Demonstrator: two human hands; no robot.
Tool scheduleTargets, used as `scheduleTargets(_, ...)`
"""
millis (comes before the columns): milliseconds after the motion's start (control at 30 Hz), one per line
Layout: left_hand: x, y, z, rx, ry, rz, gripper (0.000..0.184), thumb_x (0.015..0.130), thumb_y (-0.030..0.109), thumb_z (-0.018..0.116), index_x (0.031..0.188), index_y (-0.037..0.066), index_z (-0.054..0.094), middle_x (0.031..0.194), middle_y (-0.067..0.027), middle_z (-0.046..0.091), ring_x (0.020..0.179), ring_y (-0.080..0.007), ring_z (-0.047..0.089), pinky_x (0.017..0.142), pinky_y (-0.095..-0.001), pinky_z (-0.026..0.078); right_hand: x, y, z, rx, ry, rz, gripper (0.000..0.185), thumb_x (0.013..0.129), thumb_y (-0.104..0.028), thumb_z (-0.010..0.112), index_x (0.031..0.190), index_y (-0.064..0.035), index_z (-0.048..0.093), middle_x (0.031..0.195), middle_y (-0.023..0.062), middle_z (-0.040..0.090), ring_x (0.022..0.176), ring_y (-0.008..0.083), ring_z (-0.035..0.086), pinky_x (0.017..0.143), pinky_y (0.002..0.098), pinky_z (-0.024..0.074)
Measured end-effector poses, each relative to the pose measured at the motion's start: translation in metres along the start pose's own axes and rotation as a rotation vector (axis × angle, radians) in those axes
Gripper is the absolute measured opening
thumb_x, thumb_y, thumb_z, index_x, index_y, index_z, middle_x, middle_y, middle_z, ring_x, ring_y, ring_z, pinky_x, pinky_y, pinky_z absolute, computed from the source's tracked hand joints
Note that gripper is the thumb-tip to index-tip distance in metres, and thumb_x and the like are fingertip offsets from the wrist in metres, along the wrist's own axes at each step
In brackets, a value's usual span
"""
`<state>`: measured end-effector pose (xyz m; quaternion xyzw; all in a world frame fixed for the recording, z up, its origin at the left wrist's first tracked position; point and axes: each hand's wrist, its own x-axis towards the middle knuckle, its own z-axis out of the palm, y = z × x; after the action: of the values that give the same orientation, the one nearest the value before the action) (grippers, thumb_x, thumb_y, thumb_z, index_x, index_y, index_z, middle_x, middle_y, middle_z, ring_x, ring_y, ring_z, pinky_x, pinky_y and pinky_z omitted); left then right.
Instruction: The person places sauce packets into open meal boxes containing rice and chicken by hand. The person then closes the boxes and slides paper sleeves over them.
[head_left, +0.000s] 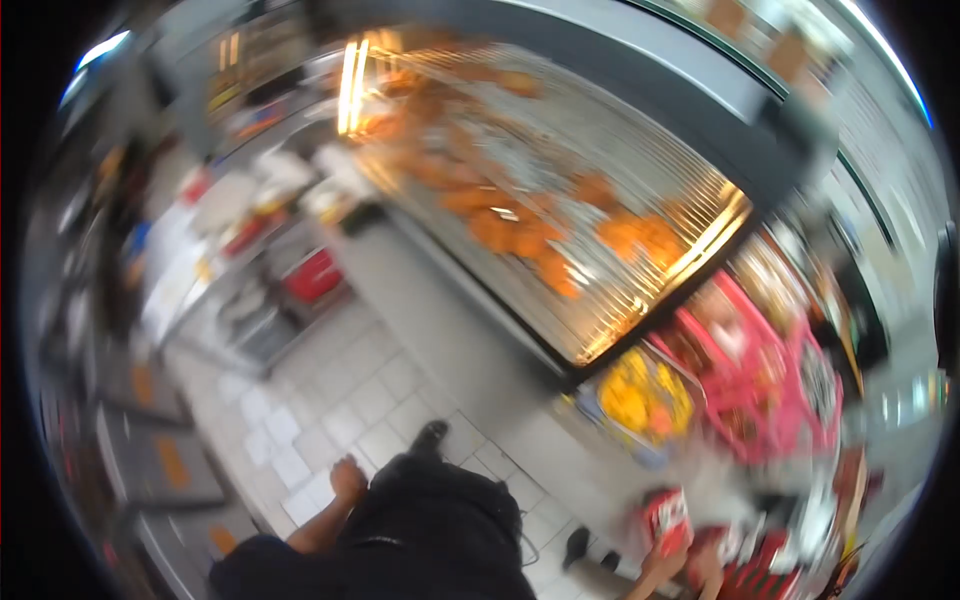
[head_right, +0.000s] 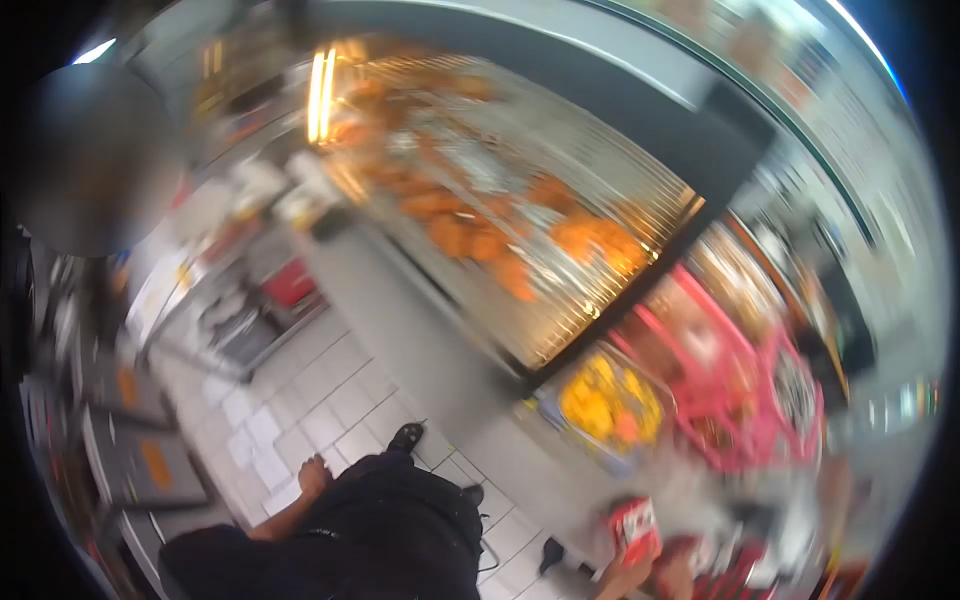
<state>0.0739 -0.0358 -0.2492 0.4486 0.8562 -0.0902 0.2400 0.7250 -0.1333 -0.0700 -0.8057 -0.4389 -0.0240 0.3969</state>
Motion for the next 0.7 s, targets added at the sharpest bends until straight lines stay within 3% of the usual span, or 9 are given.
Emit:
scheduleTargets(33, -0.019, -0.038, 0.026, 0.060, -0.151, -0.114, 0.035, 0.093, 0.028, 0.060, 0.121, 0.007, 0.065, 0.123, -0.0178, 0.067, 0.117, -0.0365, 0.062, 0.096, -0.0494, 0.049, 0.000, -0.023, 0.015, -0.172, 0.088, 0.033, 0.057, 0.093, -0.038, 0.073, 0.131, 0.0022, 0.059, 0.125, 0.0167, 0.068, 0.112, 0.0265, 0.067, 0.095, 0.0371, 0.0532)
scheduleTargets(133, -0.057, -0.126, 0.068, 0.050, -0.435, -0.294, 0.036, 0.093, 0.032, 0.061, 0.120, 0.009, 0.066, 0.125, -0.0165, 0.066, 0.118, -0.0350, 0.061, 0.096, -0.0498, 0.050, 0.014, -0.079, 0.088, 0.224, -0.292, 0.119, 0.044, 0.093, -0.018, 0.072, 0.131, 0.0008, 0.060, 0.123, 0.0151, 0.069, 0.106, 0.0233, 0.070, 0.090, 0.0350, 0.0552)
scheduleTargets(200, -0.049, -0.169, 0.099, -0.013, -0.506, -0.332, 0.037, 0.092, 0.034, 0.062, 0.120, 0.010, 0.067, 0.126, -0.0156, 0.066, 0.119, -0.0339, 0.061, 0.096, -0.0501, 0.050, 0.026, -0.216, 0.117, 0.213, -0.740, 0.099, 0.051, 0.086, -0.005, 0.076, 0.134, -0.0004, 0.059, 0.123, 0.0128, 0.069, 0.105, 0.0243, 0.071, 0.086, 0.0349, 0.0564)
scheduleTargets(267, -0.026, -0.182, 0.113, -0.084, -0.542, -0.336, 0.037, 0.092, 0.037, 0.062, 0.119, 0.011, 0.067, 0.127, -0.0147, 0.066, 0.120, -0.0329, 0.061, 0.095, -0.0503, 0.050, 0.023, -0.314, 0.156, 0.271, -0.951, -0.121, 0.045, 0.089, -0.008, 0.074, 0.132, -0.0008, 0.061, 0.115, 0.0106, 0.073, 0.101, 0.0208, 0.072, 0.085, 0.0336, 0.0563)
scheduleTargets(433, 0.082, -0.196, 0.113, -0.201, -0.506, -0.295, 0.039, 0.091, 0.043, 0.064, 0.118, 0.015, 0.069, 0.131, -0.0126, 0.065, 0.122, -0.0303, 0.061, 0.095, -0.0510, 0.050, -0.017, -0.447, 0.303, 0.608, -1.469, -0.064, 0.031, 0.099, -0.007, 0.062, 0.129, 0.0009, 0.062, 0.112, 0.0122, 0.074, 0.106, 0.0188, 0.070, 0.088, 0.0311, 0.0559)
scheduleTargets(533, 0.162, -0.216, 0.084, -0.168, -0.394, -0.220, 0.040, 0.091, 0.046, 0.065, 0.118, 0.017, 0.070, 0.133, -0.0113, 0.064, 0.123, -0.0288, 0.060, 0.094, -0.0514, 0.050, -0.057, -0.503, 0.449, 0.760, -1.389, -0.005, 0.035, 0.104, -0.013, 0.058, 0.136, 0.0003, 0.056, 0.105, 0.0134, 0.073, 0.091, 0.0164, 0.070, 0.081, 0.0305, 0.0566)
scheduleTargets(633, 0.283, -0.239, 0.040, -0.043, -0.518, -0.025, 0.035, 0.088, 0.040, 0.066, 0.107, 0.011, 0.072, 0.119, -0.0146, 0.069, 0.107, -0.0363, 0.066, 0.085, -0.0499, 0.055, -0.066, -0.601, 0.599, 0.858, -1.176, 0.141, 0.044, 0.106, -0.018, 0.054, 0.146, -0.0009, 0.042, 0.088, 0.0110, 0.071, 0.068, 0.0138, 0.065, 0.060, 0.0292, 0.0542)
scheduleTargets(667, 0.339, -0.250, 0.021, 0.064, -0.640, 0.143, 0.033, 0.088, 0.038, 0.066, 0.103, 0.010, 0.073, 0.114, -0.0157, 0.071, 0.101, -0.0388, 0.068, 0.082, -0.0494, 0.057, -0.062, -0.629, 0.639, 0.638, -1.078, 0.076, 0.057, 0.105, -0.030, 0.057, 0.147, 0.0013, 0.037, 0.086, 0.0141, 0.069, 0.068, 0.0146, 0.066, 0.059, 0.0278, 0.0533)
scheduleTargets(700, 0.349, -0.241, -0.020, -0.154, -0.342, 0.087, 0.031, 0.090, 0.035, 0.062, 0.101, 0.008, 0.072, 0.107, -0.0169, 0.072, 0.096, -0.0395, 0.069, 0.082, -0.0480, 0.057, -0.066, -0.633, 0.696, 0.619, -0.968, -0.081, 0.063, 0.103, -0.039, 0.056, 0.146, 0.0028, 0.036, 0.086, 0.0176, 0.070, 0.071, 0.0212, 0.069, 0.061, 0.0330, 0.0550)
